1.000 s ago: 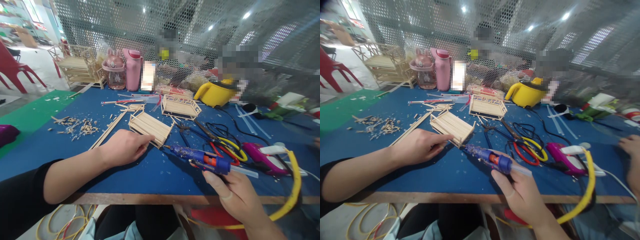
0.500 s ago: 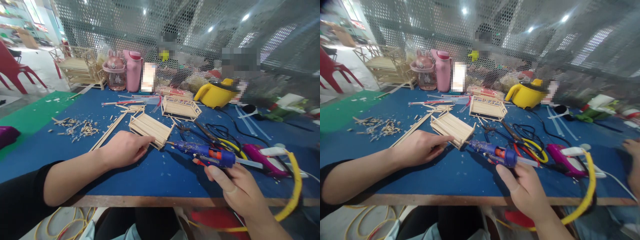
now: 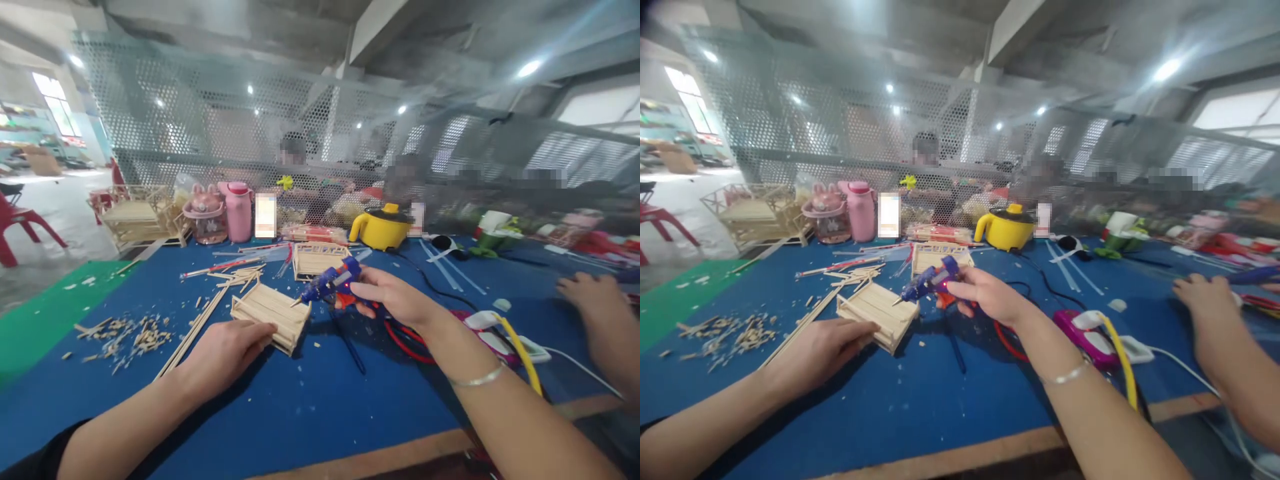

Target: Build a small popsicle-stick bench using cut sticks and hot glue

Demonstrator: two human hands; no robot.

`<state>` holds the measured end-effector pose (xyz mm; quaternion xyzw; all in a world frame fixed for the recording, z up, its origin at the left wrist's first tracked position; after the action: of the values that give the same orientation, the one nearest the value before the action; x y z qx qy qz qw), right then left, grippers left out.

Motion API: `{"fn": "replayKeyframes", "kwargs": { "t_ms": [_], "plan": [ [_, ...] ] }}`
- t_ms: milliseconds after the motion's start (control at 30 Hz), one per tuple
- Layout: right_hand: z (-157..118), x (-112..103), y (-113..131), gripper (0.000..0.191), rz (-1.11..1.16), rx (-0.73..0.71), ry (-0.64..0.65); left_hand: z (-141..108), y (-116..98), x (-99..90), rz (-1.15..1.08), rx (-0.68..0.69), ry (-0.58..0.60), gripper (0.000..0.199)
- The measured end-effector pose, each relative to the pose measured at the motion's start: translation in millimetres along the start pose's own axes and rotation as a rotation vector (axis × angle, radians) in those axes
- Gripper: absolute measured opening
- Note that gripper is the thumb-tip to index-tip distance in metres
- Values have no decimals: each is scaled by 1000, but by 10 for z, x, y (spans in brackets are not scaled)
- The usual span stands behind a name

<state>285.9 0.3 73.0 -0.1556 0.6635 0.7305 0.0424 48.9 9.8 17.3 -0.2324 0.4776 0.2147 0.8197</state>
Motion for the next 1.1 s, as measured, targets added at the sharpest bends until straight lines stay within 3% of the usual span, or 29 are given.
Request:
{"fn": "replayKeyframes", "kwargs": {
  "t_ms": [133, 433, 900, 1100],
  "plan": [
    [197, -100, 47, 28, 71, -14, -3, -19, 52, -27, -94, -26, -78, 29],
    [54, -130, -166, 31, -89, 51, 12, 23, 158, -39, -277, 15, -75, 24],
    [41, 99, -146, 33, -75, 74, 132, 41, 77, -147, -335, 0, -135, 24],
    [36, 77, -157, 32, -82, 93, 109, 34, 65, -164, -334, 8, -145, 24]
  ]
}}
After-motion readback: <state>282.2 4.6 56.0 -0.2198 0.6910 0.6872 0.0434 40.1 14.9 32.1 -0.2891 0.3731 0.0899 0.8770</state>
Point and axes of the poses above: each hand's wrist, its own z-axis towards the middle knuckle, its own x-axis out of the palm, y = z × x, the point moved 5 cm from there along z, towards the middle knuckle, and after that the axes turned 7 degrees about -y, right-handed, at the moved point
